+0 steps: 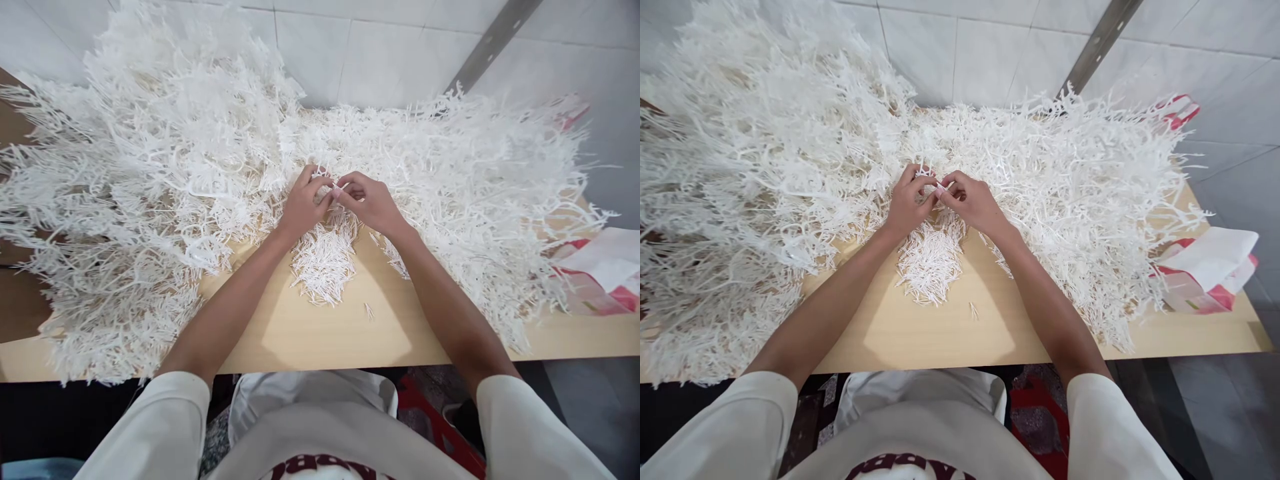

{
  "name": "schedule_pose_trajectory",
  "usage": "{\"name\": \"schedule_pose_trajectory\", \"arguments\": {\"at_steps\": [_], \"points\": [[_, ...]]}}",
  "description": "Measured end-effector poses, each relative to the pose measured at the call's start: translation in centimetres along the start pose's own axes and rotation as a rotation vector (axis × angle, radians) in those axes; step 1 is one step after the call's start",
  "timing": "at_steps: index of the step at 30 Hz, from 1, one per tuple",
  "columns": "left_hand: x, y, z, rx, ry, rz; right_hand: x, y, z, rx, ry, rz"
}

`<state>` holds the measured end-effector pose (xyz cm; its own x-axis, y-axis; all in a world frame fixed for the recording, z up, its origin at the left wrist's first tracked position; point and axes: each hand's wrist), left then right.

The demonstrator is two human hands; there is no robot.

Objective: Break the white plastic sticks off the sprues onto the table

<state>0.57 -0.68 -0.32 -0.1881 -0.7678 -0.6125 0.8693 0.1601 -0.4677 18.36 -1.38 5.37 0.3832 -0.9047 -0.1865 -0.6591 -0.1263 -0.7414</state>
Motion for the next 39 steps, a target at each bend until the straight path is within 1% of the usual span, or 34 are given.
{"name": "schedule_pose_trajectory", "arguments": {"at_steps": [5, 10, 13, 15, 19, 21, 24, 26, 30, 31, 32, 34, 35, 36, 37, 39], "points": [[0.1, 0.0, 0.5, -0.052, 0.012, -0.076, 0.1, -0.5, -0.3, 0.221, -0.041, -0.035], [0.0, -0.1, 1.6, -0.152, 0.061, -0.166, 0.1, -0.5, -0.8, 0.477, 0.005, -0.073], [0.0, -0.1, 1.9, -0.237, 0.059, -0.178, 0.2, -0.2, -1.2, 0.597, 0.014, -0.058], [0.0, 0.0, 1.9, -0.280, 0.068, -0.183, 0.2, 0.0, -1.4, 0.621, 0.029, -0.073], [0.1, 0.1, 1.7, -0.321, 0.121, -0.186, 0.2, -0.4, -1.7, 0.501, 0.064, -0.163], [0.1, 0.1, 1.6, -0.330, 0.117, -0.166, 0.2, -0.6, -1.8, 0.455, 0.094, -0.160], [0.1, 0.1, 1.6, -0.317, 0.073, -0.122, 0.1, -0.8, -1.9, 0.452, 0.119, -0.156], [0.1, 0.0, 1.7, -0.296, 0.042, -0.118, 0.1, -0.9, -1.9, 0.439, 0.085, -0.180], [0.0, -0.1, 1.7, -0.246, 0.005, -0.182, 0.5, -1.5, -2.6, 0.368, 0.006, -0.179], [0.0, -0.1, 1.6, -0.223, -0.017, -0.181, 0.8, -1.8, -3.0, 0.305, -0.020, -0.233], [-0.1, -0.2, 1.5, -0.194, -0.047, -0.159, 1.1, -2.0, -3.6, 0.221, -0.054, -0.315], [-0.2, -0.4, 1.2, -0.126, -0.105, -0.077, 1.7, -2.1, -4.7, 0.032, -0.145, -0.534], [-0.3, -0.5, 1.1, -0.092, -0.120, -0.039, 1.9, -1.9, -5.2, -0.024, -0.171, -0.556], [-0.3, -0.6, 0.9, -0.059, -0.117, -0.020, 1.9, -1.7, -5.4, -0.048, -0.171, -0.499], [-0.3, -0.6, 0.8, -0.031, -0.099, -0.020, 1.9, -1.3, -5.4, -0.058, -0.149, -0.371], [-0.2, -0.6, 0.6, 0.003, -0.055, -0.028, 1.4, -0.4, -4.7, -0.069, -0.061, -0.051]]}}
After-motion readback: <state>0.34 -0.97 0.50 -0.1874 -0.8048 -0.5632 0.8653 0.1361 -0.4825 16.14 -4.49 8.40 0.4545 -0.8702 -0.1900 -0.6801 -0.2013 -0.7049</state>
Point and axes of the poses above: each hand's wrist, its own x-axis away from the middle knuckle, its own y-axis out of the palm, z = x × y, and after that the axes turned 11 degrees about x, right-handed
